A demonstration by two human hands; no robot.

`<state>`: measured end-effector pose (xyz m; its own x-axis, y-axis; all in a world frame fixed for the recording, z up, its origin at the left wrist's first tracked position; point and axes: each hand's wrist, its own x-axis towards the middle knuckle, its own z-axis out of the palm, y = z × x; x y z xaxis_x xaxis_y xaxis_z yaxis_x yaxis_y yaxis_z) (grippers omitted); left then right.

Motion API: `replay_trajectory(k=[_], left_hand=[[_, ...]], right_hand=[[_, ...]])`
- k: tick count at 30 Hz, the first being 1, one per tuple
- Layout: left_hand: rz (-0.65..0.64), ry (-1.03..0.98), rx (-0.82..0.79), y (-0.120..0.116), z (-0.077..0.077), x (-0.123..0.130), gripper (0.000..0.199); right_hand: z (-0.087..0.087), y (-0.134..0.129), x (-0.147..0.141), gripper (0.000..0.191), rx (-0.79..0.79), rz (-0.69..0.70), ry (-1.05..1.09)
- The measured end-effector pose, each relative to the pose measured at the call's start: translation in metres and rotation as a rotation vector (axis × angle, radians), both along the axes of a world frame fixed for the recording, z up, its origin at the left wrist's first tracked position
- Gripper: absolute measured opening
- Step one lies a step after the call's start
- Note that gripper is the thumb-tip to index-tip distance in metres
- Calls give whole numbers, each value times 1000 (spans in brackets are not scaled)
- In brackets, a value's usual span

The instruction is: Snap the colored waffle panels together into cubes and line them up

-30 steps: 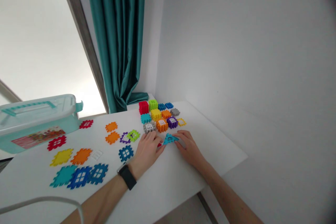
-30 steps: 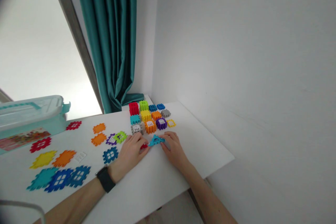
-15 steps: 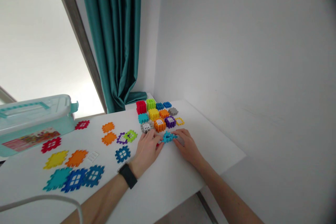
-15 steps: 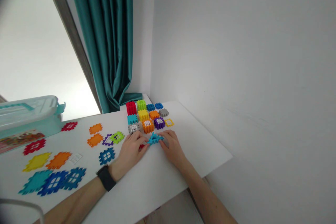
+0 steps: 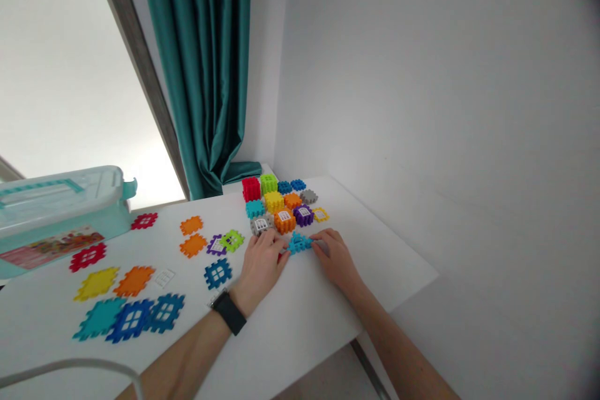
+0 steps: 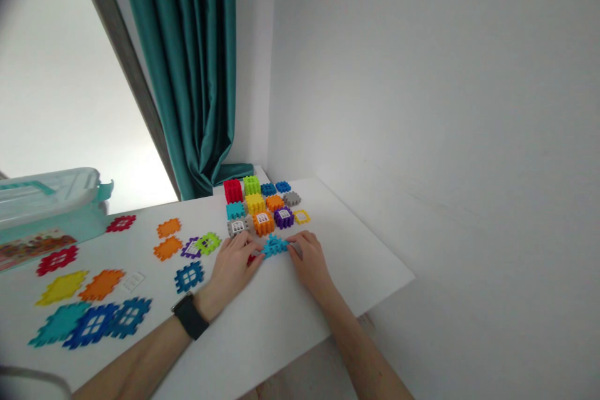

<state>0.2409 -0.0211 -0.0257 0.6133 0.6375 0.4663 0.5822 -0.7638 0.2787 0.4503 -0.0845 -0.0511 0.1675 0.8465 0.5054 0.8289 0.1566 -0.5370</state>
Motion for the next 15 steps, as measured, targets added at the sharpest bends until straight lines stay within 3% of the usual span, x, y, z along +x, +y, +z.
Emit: replay_trajectory(k=[15], left_hand=[[-16, 16, -34, -1, 1, 2, 9]], right_hand=[[-3, -3, -1, 12, -36, -69, -64]])
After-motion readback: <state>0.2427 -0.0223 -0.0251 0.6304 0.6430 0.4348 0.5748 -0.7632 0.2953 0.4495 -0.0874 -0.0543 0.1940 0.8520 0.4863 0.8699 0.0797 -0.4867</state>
